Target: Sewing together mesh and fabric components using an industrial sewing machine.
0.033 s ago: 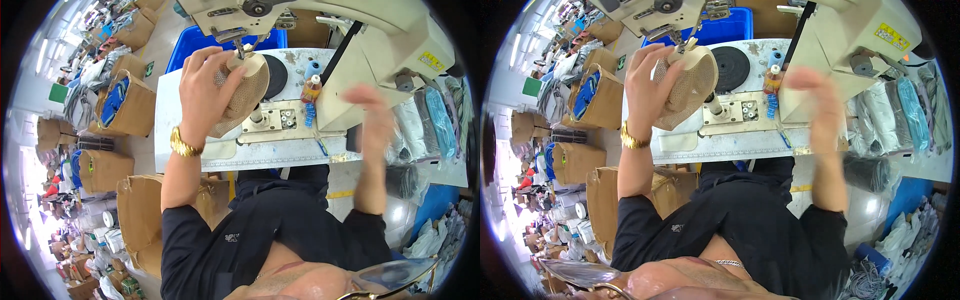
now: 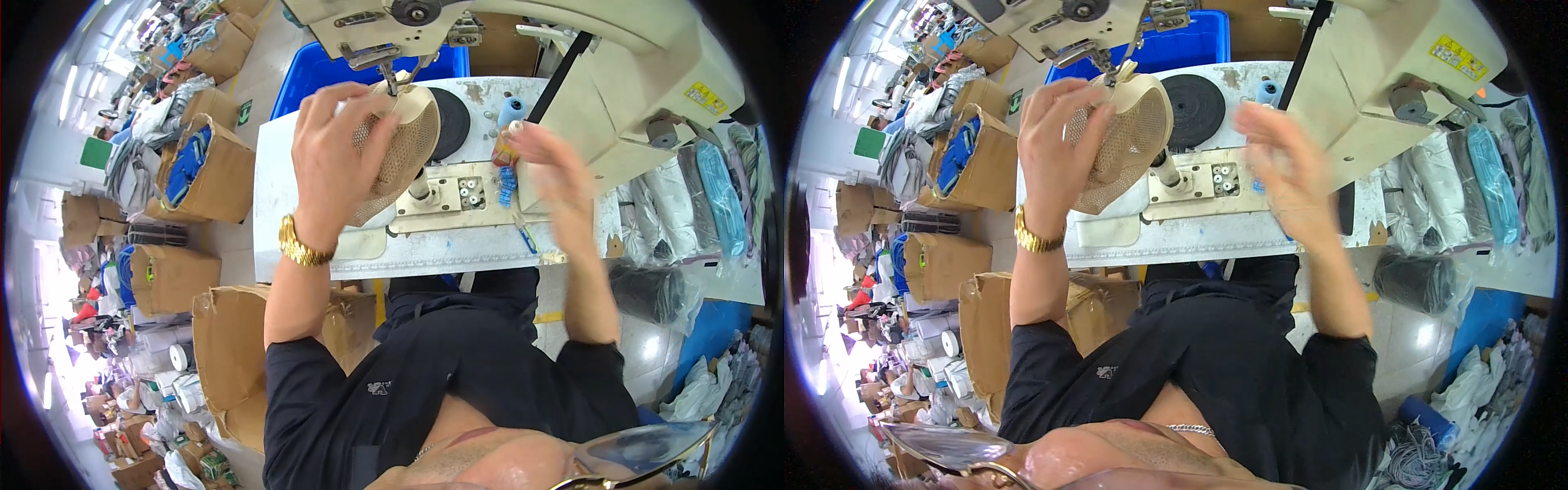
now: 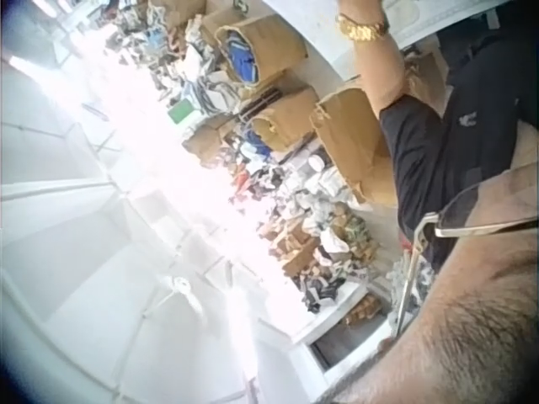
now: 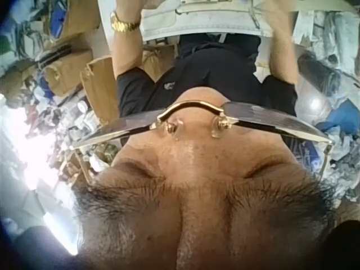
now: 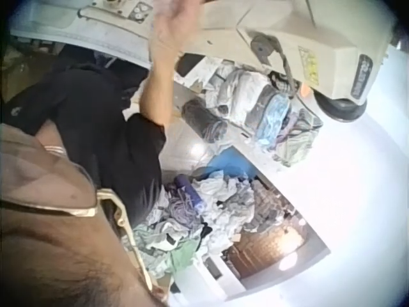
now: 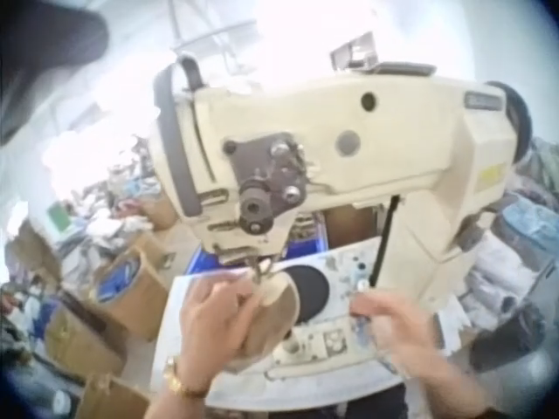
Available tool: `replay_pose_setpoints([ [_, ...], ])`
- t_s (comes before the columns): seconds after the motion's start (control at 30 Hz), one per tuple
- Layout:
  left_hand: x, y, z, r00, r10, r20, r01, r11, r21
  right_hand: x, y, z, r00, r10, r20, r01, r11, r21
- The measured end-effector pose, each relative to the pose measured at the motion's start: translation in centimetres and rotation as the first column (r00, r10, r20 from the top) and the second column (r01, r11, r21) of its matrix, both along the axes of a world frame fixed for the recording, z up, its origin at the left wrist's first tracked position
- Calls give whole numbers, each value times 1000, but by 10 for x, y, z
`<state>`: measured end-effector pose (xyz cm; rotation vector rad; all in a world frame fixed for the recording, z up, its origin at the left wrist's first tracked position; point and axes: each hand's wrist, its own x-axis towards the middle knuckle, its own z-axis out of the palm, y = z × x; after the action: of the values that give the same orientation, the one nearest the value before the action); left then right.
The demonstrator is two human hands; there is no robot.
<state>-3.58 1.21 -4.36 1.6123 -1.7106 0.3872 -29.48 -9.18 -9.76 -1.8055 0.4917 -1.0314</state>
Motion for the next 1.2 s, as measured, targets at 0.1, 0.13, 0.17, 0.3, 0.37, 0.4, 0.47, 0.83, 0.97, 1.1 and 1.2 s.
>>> replay_pose_setpoints([
  [0.1, -28, 9, 17, 992, 24, 122, -12, 995, -99, 79, -24, -38, 980, 133, 149, -173, 939, 298],
  [0.13, -29, 9, 19, 985, 36, 166, -26, 998, -66, 97, -31, -37, 961, 173, 218, -247, 890, 383],
  [0.17, -29, 9, 19, 977, 46, 210, -40, 999, -33, 102, -35, -34, 958, 177, 223, -254, 887, 386],
  [0.3, -25, 13, 20, 989, 36, 144, -37, 999, 2, 125, -40, -34, 754, 468, 462, -657, 541, 524],
  [0.37, -27, 16, 30, 997, 36, 63, -41, 996, 76, 131, -36, -35, 653, 450, 610, -755, 323, 570],
  [0.4, -28, 15, 33, 997, 39, 63, -44, 996, 79, 131, -35, -33, 652, 450, 611, -756, 319, 572],
  [0.47, -28, 15, 36, 997, 53, 53, -59, 993, 103, 128, -31, -22, 607, 414, 679, -792, 236, 564],
  [0.83, -22, 4, 34, 993, 90, -74, -84, 993, 79, 125, -31, -4, 636, 440, 634, -770, 417, 483],
  [0.97, -21, 4, 5, 992, 113, -52, -118, 988, -98, 120, -37, -1, 794, 476, 379, -598, 724, 344],
  [1.1, -19, -1, -11, 992, 117, 34, -108, 972, -207, 122, -37, 3, 808, 429, 404, -571, 740, 356],
  [1.2, -18, -4, -17, 994, 113, 3, -109, 966, -234, 125, -35, 4, 869, 363, 337, -467, 826, 315],
])
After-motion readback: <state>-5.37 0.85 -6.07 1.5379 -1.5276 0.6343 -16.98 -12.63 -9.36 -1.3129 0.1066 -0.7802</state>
